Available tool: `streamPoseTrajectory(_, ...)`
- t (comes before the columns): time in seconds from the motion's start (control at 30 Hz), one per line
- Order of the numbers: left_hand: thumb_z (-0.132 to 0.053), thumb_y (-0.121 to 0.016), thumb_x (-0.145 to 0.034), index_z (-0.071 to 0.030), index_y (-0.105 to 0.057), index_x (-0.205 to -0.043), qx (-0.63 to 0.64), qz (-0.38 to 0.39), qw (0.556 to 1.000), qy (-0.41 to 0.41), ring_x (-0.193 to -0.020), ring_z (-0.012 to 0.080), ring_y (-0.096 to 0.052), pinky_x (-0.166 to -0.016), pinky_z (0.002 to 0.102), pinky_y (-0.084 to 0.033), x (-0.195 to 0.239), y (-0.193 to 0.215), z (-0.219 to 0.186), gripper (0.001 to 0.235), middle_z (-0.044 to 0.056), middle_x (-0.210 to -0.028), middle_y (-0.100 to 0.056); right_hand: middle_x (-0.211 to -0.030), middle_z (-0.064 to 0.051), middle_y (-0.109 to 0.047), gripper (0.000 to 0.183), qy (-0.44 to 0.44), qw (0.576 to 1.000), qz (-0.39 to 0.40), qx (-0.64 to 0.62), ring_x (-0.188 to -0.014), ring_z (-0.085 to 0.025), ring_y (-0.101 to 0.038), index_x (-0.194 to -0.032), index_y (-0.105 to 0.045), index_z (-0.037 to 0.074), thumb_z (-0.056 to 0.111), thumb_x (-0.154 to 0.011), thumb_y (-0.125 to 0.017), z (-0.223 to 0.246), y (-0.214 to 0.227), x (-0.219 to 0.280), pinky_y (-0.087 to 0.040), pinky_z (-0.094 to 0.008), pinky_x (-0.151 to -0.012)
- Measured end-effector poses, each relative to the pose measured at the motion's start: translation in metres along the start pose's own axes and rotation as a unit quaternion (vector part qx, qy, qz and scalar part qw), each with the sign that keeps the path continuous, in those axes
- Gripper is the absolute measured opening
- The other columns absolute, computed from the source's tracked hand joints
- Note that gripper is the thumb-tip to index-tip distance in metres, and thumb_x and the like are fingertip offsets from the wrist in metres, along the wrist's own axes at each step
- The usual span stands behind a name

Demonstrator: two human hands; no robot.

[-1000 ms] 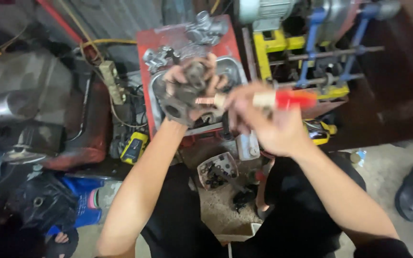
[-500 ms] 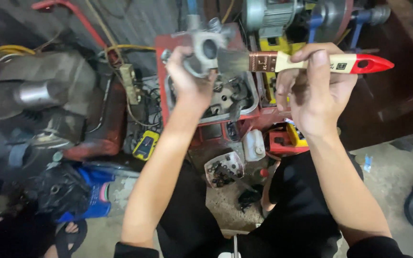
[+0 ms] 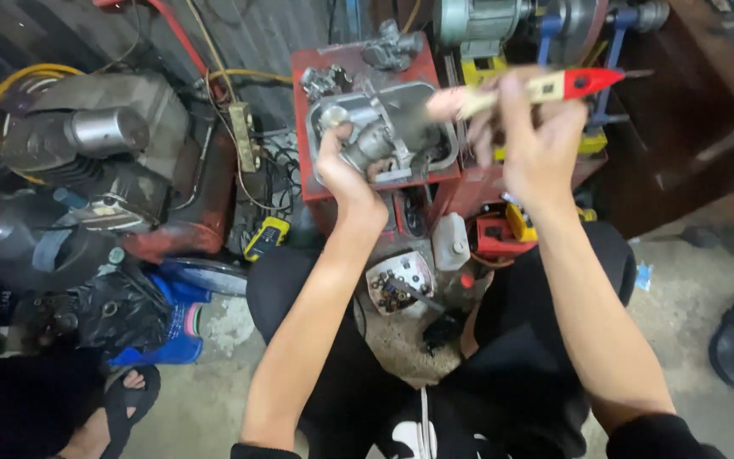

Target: Cleaning a motorcycle engine component using a brush and cleaning fluid in a metal tray.

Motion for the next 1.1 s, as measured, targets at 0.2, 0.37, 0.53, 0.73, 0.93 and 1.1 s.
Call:
streamPoseTrajectory(0.2, -0.022, -0.065, -0.08, -0.01, -0.056, -0.087, -0.022, 0.087, 0.996, -0.024, -0.043, 0.0154, -0.046, -0.052, 0.029, -0.048, 0.018, 0.004, -0.013, 0.017, 0.004, -0.061, -0.054, -0.074, -0.015, -0.056, 0.028, -0.011, 0.996, -0.072, -0.051, -0.05, -0.019, -0.053, -0.109, -0.053, -0.001, 0.024, -0.116, -0.044, 0.023, 0.008, 0.009, -0.043, -0.026, -0.046)
streamPoseTrajectory(0.37, -0.035, -0.073, -0.075, -0.015, -0.061, -0.128, -0.054, 0.131, 0.989, 0.031, -0.074, 0.0161, -0.061, -0.063, 0.026, -0.045, 0.059, -0.011, -0.018, 0.058, 0.007, -0.104, -0.07, -0.078, -0.015, -0.063, 0.025, 0.019, 0.998, 0.037, 0.041, -0.051, -0.015, -0.058, -0.107, -0.059, -0.01, 0.005, -0.117, -0.042, 0.03, -0.01, 0.0, -0.045, -0.02, -0.039)
streamPoseTrajectory(0.53, -0.052, -0.066, -0.062, -0.029, -0.047, -0.151, -0.084, 0.103, 0.991, 0.007, -0.13, 0.0147, -0.049, -0.091, 0.032, -0.043, 0.076, -0.016, -0.025, 0.094, -0.005, -0.163, -0.043, -0.089, -0.017, -0.065, 0.017, 0.097, 0.993, 0.052, 0.047, -0.067, -0.019, -0.067, -0.115, -0.058, -0.007, 0.005, -0.115, -0.046, 0.046, -0.015, 0.013, -0.052, -0.025, -0.052)
streamPoseTrajectory(0.73, -0.056, -0.057, -0.079, -0.019, -0.04, -0.155, -0.033, 0.126, 0.988, -0.084, -0.114, 0.0175, -0.046, -0.087, 0.034, -0.038, 0.067, -0.012, -0.019, 0.086, 0.004, -0.139, -0.05, -0.097, -0.022, -0.069, 0.015, 0.104, 0.987, 0.083, 0.085, -0.071, -0.021, -0.065, -0.105, -0.06, -0.009, -0.005, -0.113, -0.048, 0.034, -0.014, 0.014, -0.051, -0.027, -0.055)
streamPoseTrajectory(0.93, -0.046, -0.047, -0.083, -0.017, -0.04, -0.155, -0.026, 0.041, 0.994, -0.102, -0.15, 0.0186, -0.035, -0.119, 0.04, -0.032, 0.08, -0.019, -0.02, 0.078, -0.002, -0.163, -0.038, -0.103, -0.025, -0.065, 0.015, 0.116, 0.989, 0.065, 0.063, -0.075, -0.026, -0.067, -0.118, -0.057, -0.011, -0.001, -0.117, -0.046, 0.046, 0.0, 0.029, -0.055, -0.03, -0.058)
streamPoseTrajectory(1.1, -0.04, -0.053, -0.092, -0.017, -0.042, -0.073, -0.117, 0.067, 0.973, -0.189, -0.04, 0.0093, -0.028, -0.041, 0.028, -0.033, 0.068, -0.032, -0.025, 0.032, -0.006, -0.049, -0.029, -0.105, -0.028, -0.066, 0.013, 0.112, 0.991, 0.003, 0.074, -0.077, -0.028, -0.068, -0.119, -0.054, -0.011, -0.001, -0.121, -0.046, 0.043, 0.012, 0.023, -0.054, -0.031, -0.059)
Point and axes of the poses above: each hand's wrist, its own x-axis away from the middle knuckle, its own y-axis out of the back of the hand, z = x × y, the point moved 5 cm from there along -x, towards the middle knuckle
